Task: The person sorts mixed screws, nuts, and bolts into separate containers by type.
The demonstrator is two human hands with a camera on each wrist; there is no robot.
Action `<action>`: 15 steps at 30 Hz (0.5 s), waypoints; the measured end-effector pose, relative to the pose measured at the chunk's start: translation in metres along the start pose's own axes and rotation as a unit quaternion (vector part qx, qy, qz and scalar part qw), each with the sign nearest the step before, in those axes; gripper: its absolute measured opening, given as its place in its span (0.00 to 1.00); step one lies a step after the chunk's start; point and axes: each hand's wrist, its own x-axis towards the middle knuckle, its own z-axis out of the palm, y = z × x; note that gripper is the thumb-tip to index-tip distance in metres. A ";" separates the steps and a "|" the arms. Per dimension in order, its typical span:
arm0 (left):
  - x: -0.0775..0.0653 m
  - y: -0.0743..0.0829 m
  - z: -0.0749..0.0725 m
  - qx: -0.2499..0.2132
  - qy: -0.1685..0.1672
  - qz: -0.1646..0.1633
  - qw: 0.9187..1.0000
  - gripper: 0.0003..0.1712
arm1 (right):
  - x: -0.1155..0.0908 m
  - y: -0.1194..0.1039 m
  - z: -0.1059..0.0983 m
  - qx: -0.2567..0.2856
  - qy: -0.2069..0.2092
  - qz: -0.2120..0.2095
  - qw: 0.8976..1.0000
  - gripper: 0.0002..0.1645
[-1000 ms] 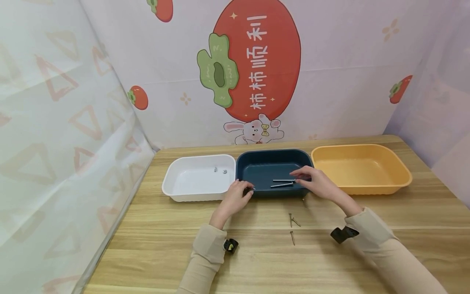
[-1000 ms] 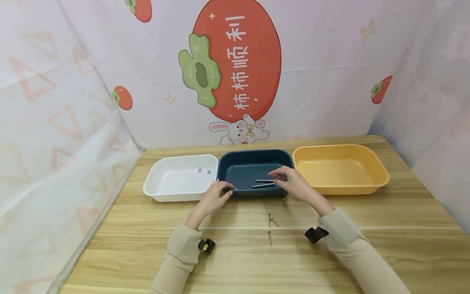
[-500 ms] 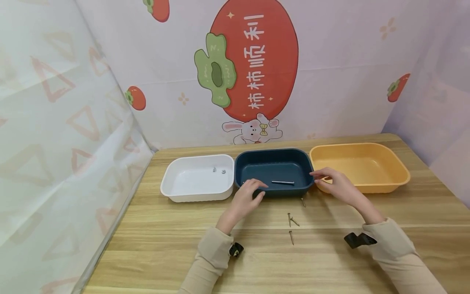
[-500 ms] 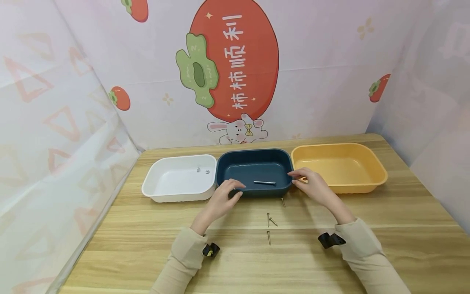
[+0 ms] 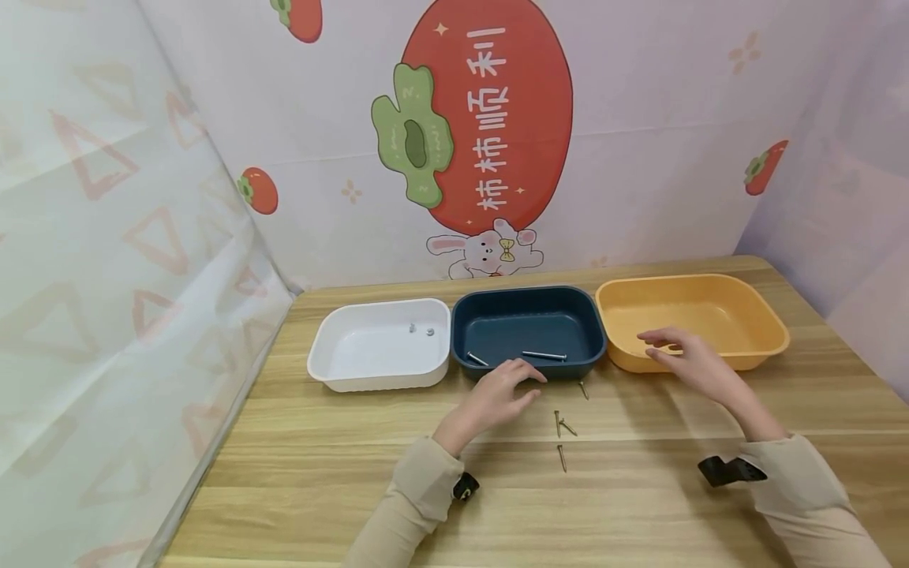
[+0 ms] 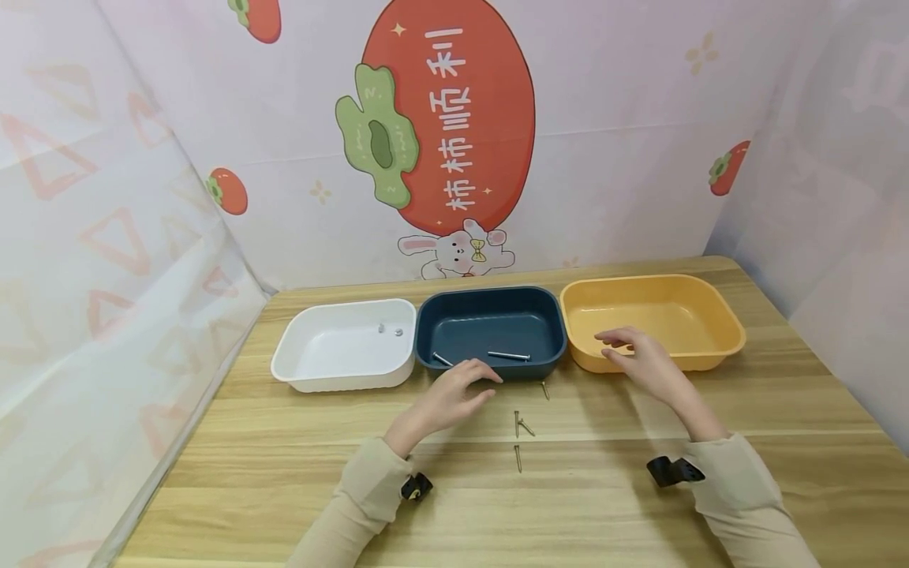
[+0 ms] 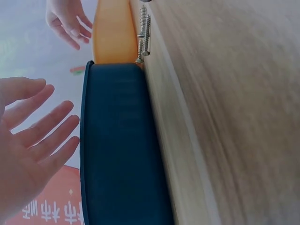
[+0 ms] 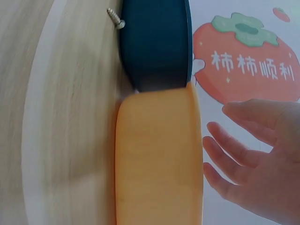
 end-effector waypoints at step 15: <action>0.010 0.000 0.004 0.027 -0.102 0.009 0.994 0.12 | -0.024 0.022 -0.022 -0.026 0.057 0.006 0.998 0.14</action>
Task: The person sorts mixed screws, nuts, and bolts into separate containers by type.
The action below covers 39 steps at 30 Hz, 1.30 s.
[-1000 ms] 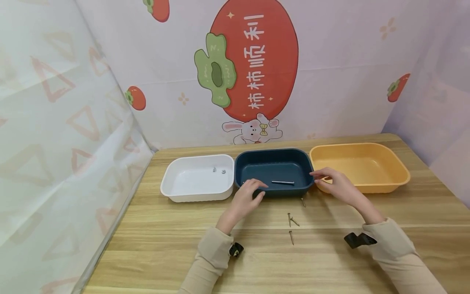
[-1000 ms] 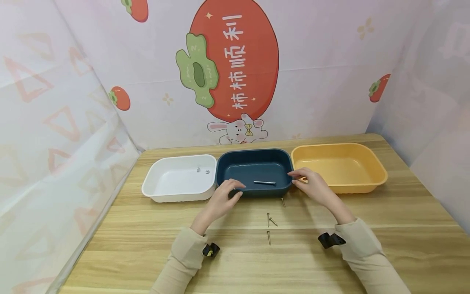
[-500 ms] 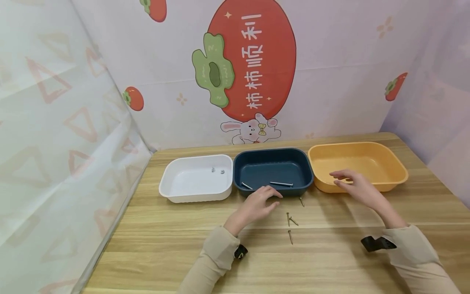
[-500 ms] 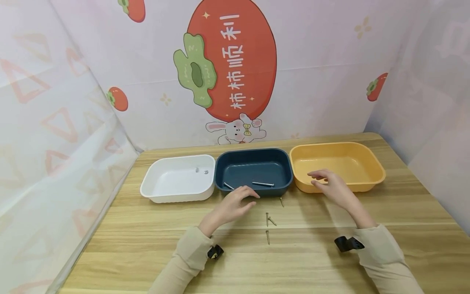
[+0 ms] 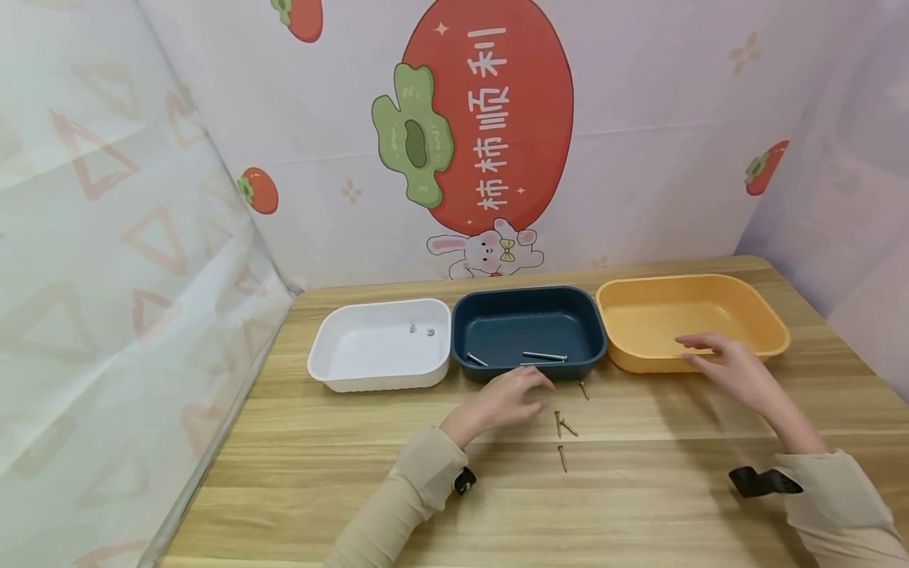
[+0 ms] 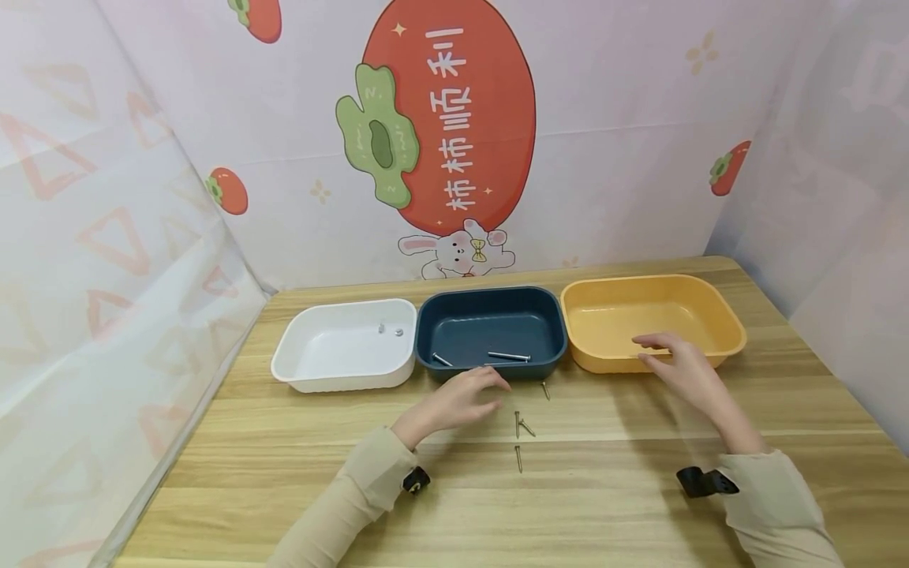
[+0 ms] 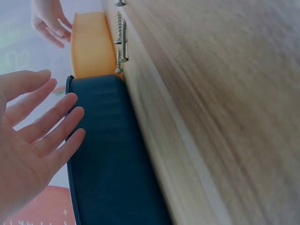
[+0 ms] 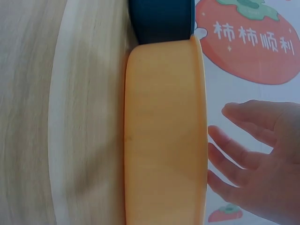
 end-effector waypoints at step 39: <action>0.017 -0.010 0.034 -0.057 -0.091 0.023 0.994 0.12 | -0.012 0.033 -0.012 -0.004 0.037 -0.016 0.999 0.07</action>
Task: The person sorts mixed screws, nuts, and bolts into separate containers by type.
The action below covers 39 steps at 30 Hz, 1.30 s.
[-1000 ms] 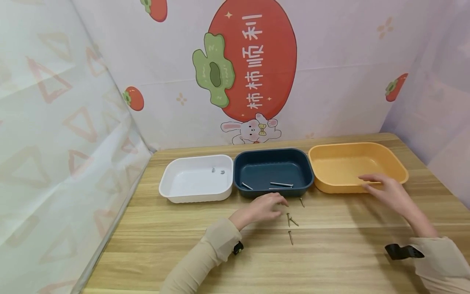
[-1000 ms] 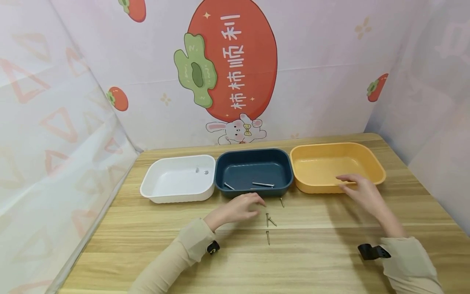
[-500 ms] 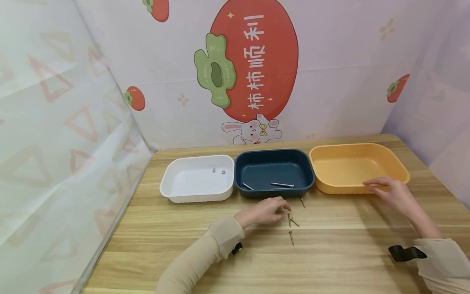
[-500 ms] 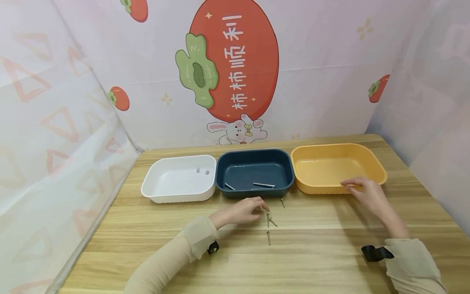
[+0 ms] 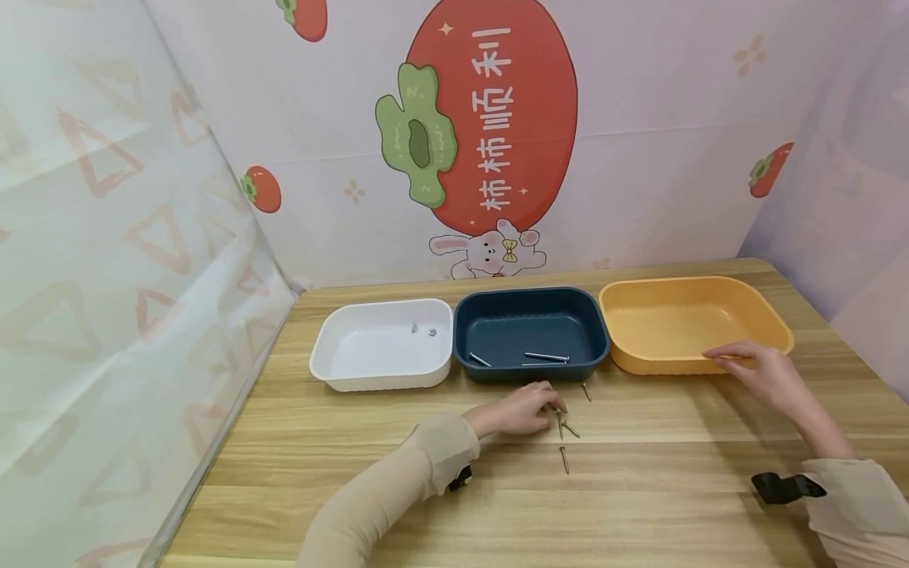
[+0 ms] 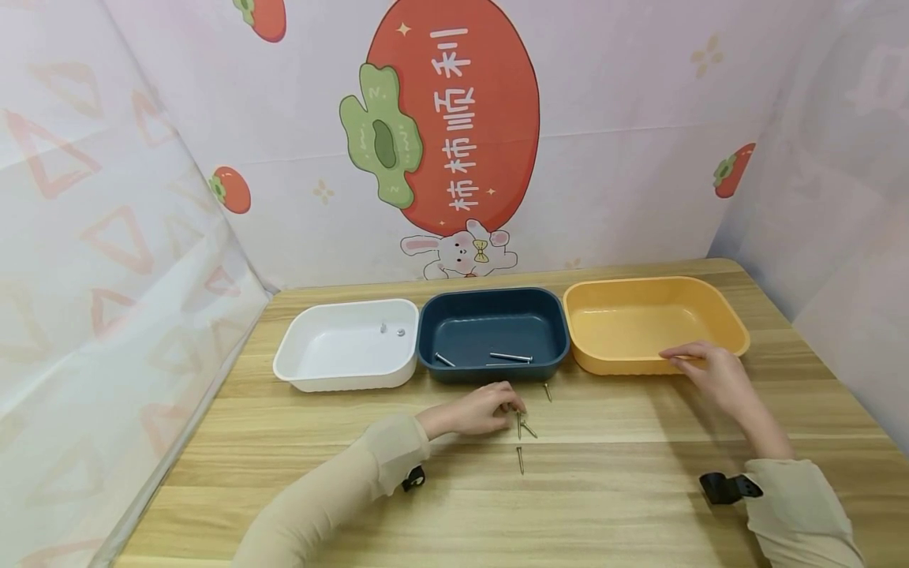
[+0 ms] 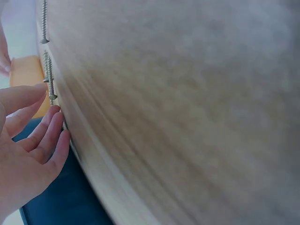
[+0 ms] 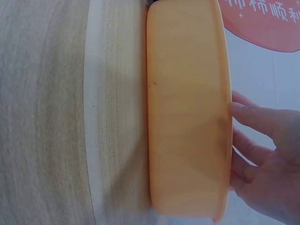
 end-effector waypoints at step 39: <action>0.006 -0.007 -0.002 0.000 -0.026 0.018 0.999 0.03 | -0.001 0.001 -0.001 0.027 -0.011 0.001 1.000 0.07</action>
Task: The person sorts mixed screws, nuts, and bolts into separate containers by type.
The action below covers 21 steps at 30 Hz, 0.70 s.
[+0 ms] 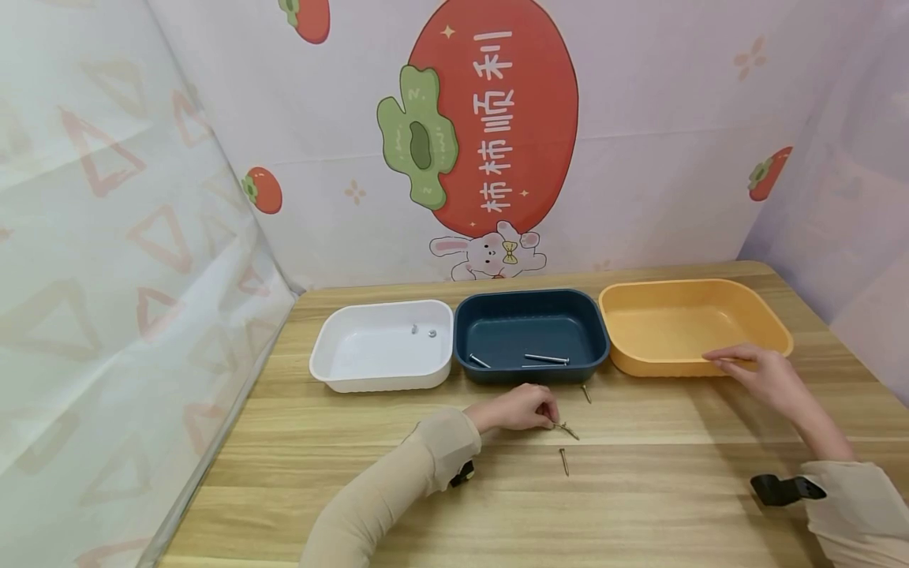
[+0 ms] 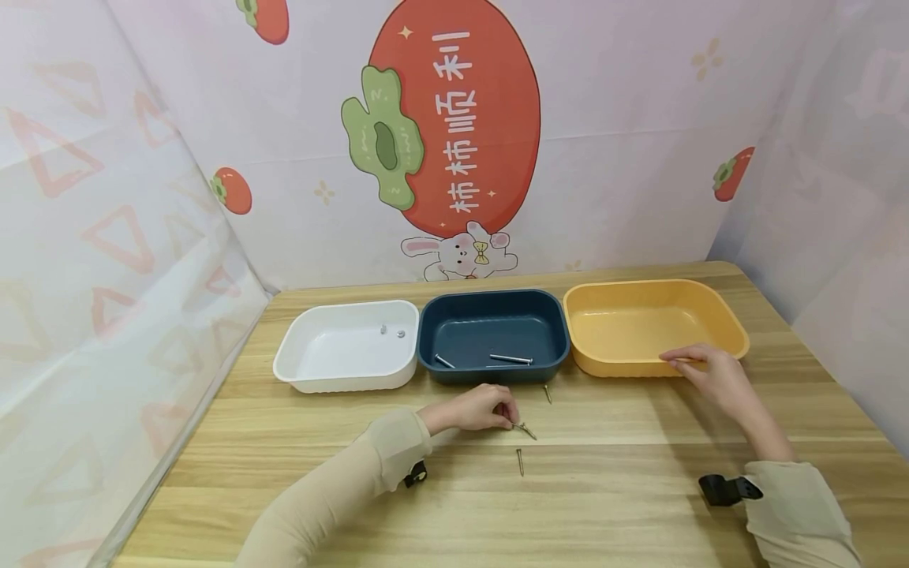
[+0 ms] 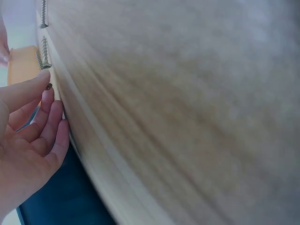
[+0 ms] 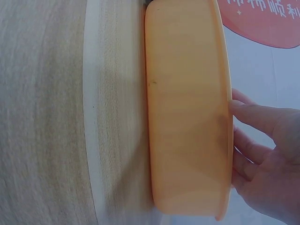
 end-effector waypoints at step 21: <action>0.003 0.014 -0.014 -0.044 0.065 -0.018 0.997 0.03 | 0.000 0.002 0.001 0.001 0.008 -0.010 1.000 0.06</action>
